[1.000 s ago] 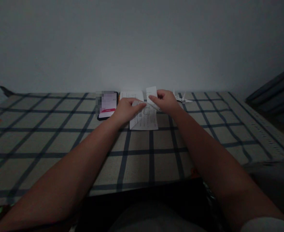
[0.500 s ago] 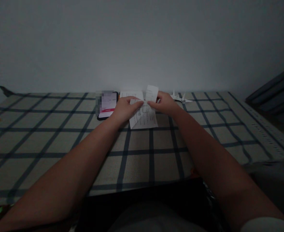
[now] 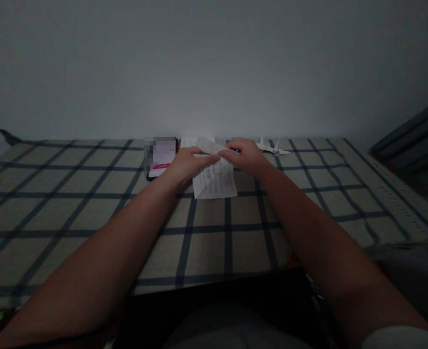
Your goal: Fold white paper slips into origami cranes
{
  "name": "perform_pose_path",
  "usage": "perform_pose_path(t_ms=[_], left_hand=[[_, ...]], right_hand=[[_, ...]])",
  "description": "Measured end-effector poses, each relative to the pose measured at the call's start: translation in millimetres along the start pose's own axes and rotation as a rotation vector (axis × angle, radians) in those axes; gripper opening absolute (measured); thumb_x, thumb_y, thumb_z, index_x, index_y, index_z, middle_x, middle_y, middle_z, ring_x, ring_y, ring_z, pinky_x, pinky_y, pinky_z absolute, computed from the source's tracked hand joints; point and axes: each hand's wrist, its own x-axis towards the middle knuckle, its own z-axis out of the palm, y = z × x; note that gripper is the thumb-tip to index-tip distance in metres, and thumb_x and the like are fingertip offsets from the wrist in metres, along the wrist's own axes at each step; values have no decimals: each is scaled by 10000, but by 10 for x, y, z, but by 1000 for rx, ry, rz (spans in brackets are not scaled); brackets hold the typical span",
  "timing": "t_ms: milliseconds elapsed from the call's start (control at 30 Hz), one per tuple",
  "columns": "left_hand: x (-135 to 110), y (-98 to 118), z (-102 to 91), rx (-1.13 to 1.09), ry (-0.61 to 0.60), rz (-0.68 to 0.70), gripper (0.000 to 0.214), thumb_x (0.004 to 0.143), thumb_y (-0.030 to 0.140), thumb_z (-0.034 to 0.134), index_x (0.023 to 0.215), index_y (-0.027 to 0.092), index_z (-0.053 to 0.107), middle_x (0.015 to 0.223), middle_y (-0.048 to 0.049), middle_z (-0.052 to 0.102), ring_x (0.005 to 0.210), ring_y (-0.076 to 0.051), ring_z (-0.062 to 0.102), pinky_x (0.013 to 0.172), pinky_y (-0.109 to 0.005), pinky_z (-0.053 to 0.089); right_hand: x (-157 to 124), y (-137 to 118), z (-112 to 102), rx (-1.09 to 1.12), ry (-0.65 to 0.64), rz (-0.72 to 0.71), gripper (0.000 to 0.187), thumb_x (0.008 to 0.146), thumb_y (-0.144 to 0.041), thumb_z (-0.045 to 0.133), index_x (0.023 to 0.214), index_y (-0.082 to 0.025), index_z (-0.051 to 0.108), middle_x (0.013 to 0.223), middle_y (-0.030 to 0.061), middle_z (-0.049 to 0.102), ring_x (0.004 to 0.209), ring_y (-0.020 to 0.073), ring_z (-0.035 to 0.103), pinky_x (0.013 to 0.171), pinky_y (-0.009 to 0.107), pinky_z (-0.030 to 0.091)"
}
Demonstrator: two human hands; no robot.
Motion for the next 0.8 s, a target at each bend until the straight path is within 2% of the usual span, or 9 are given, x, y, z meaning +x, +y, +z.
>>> perform_pose_path(t_ms=[167,367,533,667,800], left_hand=[[-18,9,25,45,18,27,304,703,415,913,863,170,830,842,-107,810,783,-240,728,693,-335,550],[8,-44,27,133,90,103,291,732,431,895,874,179,864,809,-93,801,766,-227,702,705,-338,539],[-12,-15,14,195,103,131,289,739,428,896,893,184,877,830,-98,812,773,-232,708,719,-340,541],[-24,20,12,227,91,137,271,745,409,882,894,183,878,869,-101,825,785,-233,714,735,-339,549],[-15,12,13,192,111,129,286,734,412,888,897,177,877,881,-105,825,760,-220,698,732,-338,544]], right_hand=[[-2,-4,6,19,17,-11,270,895,-399,667,725,-191,647,755,19,614,757,169,523,745,328,387],[2,-24,17,-5,27,69,335,912,-420,637,670,-196,584,667,-11,524,680,146,458,666,325,317],[9,-42,20,-3,40,131,346,910,-368,635,625,-210,518,619,-33,445,638,134,403,630,324,267],[22,-77,-6,-5,104,207,360,901,-288,654,596,-215,477,596,-46,390,619,126,370,630,325,265],[33,-65,-41,-11,145,249,372,913,-307,678,605,-215,490,592,-47,388,625,130,349,637,330,265]])
